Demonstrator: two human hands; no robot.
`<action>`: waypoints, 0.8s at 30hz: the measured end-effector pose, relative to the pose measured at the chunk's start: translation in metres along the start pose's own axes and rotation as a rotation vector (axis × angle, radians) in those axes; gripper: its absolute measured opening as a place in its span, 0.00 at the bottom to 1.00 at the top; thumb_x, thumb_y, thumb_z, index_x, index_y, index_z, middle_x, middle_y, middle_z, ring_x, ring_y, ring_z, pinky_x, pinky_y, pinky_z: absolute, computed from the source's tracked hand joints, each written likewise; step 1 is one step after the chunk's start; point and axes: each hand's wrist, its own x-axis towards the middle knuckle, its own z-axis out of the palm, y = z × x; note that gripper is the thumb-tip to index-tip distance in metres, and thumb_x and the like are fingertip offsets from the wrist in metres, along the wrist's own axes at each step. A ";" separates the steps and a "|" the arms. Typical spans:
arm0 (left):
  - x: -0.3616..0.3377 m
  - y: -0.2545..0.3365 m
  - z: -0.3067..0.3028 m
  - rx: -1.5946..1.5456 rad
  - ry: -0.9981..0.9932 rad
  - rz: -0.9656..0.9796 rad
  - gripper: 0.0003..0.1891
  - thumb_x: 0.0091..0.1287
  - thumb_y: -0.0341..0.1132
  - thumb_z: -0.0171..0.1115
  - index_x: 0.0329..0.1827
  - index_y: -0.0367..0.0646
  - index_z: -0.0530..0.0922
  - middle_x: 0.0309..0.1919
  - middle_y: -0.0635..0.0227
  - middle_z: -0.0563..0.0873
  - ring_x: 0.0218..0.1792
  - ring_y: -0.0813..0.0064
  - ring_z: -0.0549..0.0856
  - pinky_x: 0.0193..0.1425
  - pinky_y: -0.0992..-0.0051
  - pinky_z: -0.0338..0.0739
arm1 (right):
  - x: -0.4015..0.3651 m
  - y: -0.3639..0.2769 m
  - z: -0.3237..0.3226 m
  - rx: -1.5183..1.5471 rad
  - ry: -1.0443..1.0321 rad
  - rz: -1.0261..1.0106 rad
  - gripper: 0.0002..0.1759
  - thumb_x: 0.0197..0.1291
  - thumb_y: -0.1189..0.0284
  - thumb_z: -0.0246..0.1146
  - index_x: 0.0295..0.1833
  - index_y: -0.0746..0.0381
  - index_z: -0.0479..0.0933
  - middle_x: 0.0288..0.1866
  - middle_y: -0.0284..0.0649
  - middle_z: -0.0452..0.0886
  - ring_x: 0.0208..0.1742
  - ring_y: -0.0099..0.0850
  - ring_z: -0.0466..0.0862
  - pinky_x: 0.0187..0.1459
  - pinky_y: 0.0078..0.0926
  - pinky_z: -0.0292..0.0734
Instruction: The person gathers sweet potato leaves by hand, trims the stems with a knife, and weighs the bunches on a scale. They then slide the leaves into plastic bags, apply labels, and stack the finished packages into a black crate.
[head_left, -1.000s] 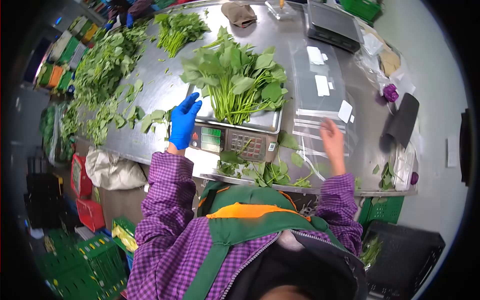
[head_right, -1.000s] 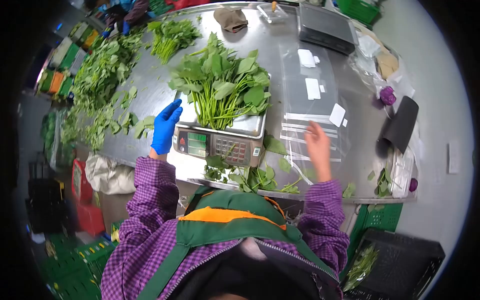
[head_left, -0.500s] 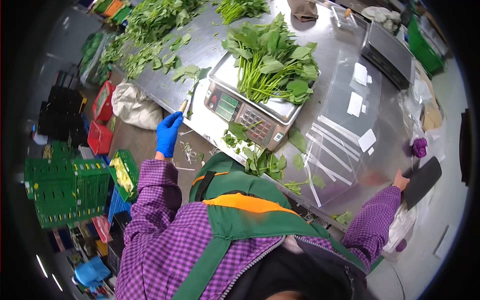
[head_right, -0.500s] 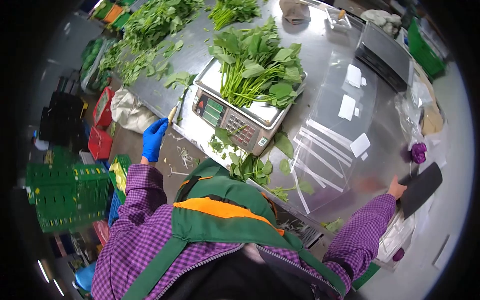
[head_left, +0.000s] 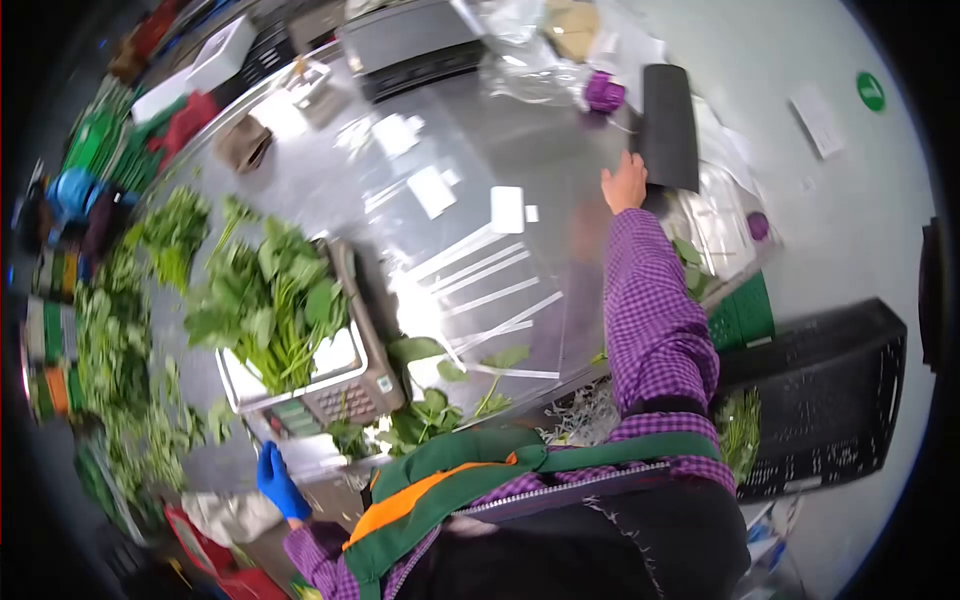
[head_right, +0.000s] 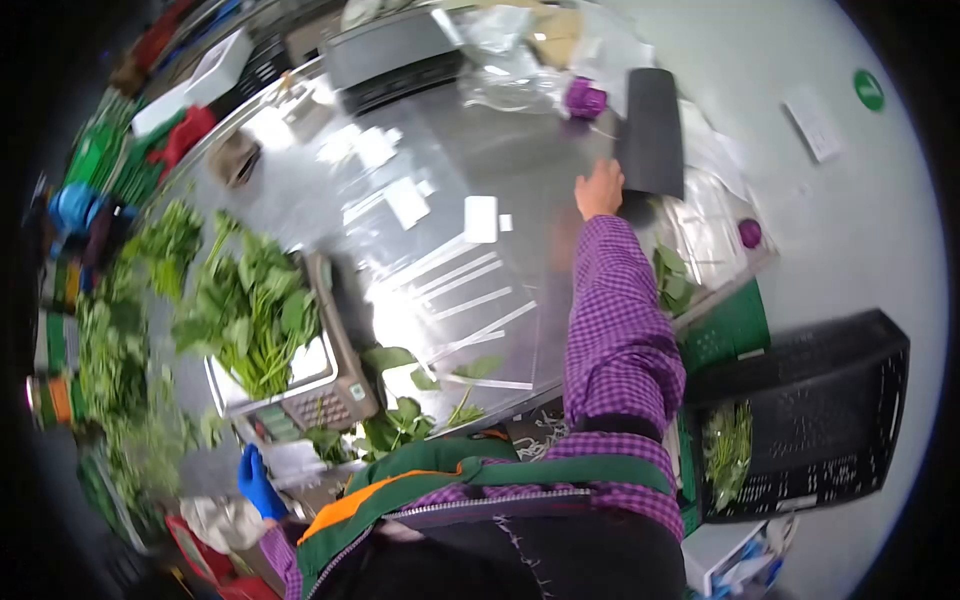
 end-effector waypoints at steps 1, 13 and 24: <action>0.014 -0.016 0.000 -0.015 -0.012 -0.031 0.18 0.67 0.33 0.60 0.57 0.35 0.77 0.50 0.67 0.83 0.50 0.77 0.79 0.52 0.79 0.72 | -0.001 -0.006 -0.019 -0.057 0.216 -0.011 0.29 0.48 0.64 0.68 0.56 0.64 0.71 0.53 0.54 0.75 0.56 0.50 0.75 0.56 0.43 0.72; -0.019 0.000 0.002 0.031 0.192 -0.056 0.12 0.65 0.27 0.61 0.50 0.34 0.81 0.44 0.65 0.86 0.45 0.78 0.83 0.54 0.78 0.75 | 0.084 0.048 0.026 -0.606 0.032 0.011 0.32 0.52 0.49 0.65 0.55 0.60 0.73 0.53 0.48 0.77 0.52 0.47 0.80 0.49 0.45 0.78; -0.094 -0.090 -0.036 0.125 0.408 -0.412 0.10 0.64 0.29 0.61 0.47 0.38 0.83 0.40 0.68 0.87 0.38 0.80 0.83 0.43 0.79 0.76 | 0.143 0.282 0.033 -0.151 -0.032 0.515 0.37 0.60 0.50 0.56 0.68 0.64 0.63 0.64 0.54 0.70 0.62 0.45 0.74 0.59 0.42 0.70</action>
